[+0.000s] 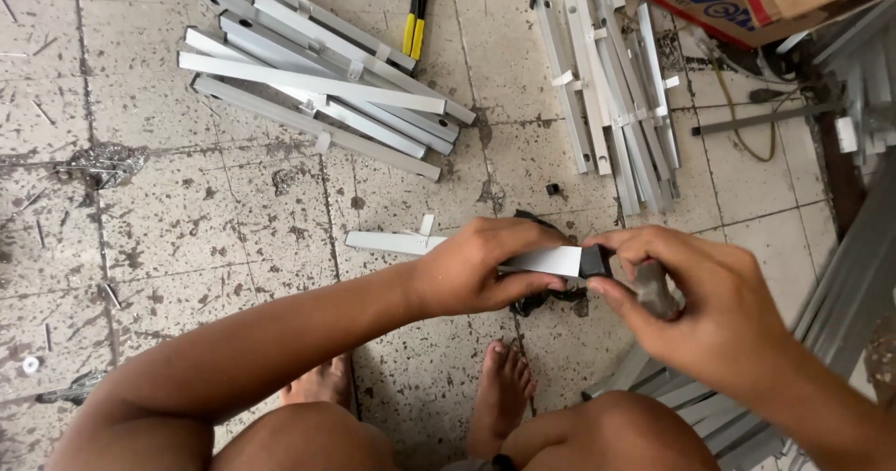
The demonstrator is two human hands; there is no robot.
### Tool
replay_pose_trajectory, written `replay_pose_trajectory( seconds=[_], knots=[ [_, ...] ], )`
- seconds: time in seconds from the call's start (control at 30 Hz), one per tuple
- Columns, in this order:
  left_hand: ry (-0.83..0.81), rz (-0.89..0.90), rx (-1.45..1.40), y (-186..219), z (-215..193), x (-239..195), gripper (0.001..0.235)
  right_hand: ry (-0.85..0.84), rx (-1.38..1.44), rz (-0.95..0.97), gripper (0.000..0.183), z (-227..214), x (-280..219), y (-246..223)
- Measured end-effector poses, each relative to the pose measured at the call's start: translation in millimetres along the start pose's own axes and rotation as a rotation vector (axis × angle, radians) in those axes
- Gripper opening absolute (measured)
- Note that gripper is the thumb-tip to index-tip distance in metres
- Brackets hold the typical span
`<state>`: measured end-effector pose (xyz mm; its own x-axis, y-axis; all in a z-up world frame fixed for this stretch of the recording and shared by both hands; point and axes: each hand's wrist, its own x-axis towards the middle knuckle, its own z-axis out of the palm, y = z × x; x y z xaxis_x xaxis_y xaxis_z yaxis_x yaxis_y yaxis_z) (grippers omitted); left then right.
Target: Removing plastic inserts from the ends of aluminum profiles using pliers
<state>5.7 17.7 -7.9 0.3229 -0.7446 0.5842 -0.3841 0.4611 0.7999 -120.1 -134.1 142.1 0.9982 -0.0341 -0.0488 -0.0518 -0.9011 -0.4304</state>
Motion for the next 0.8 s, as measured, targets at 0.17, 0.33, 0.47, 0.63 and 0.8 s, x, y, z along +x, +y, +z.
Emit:
replay_pose_trajectory(
  seconds=[0.17,0.33,0.47,0.63,0.8],
  knots=[
    [0.069,0.088,0.016,-5,3,-3,0.027,0.157,0.082,0.068,0.035,13,-7,-1],
    [0.095,0.089,0.047,2,7,1,0.032,0.101,0.041,0.077,0.040,6,-1,2],
    [0.159,0.041,0.013,12,1,7,0.037,-0.017,0.131,0.089,0.045,-2,11,-1],
    [0.199,0.091,0.038,16,-11,9,0.027,0.107,0.181,-0.058,0.028,-19,-8,20],
    [0.193,0.171,0.018,-9,-4,9,0.030,0.107,0.055,-0.193,0.027,-15,2,10]
  ],
)
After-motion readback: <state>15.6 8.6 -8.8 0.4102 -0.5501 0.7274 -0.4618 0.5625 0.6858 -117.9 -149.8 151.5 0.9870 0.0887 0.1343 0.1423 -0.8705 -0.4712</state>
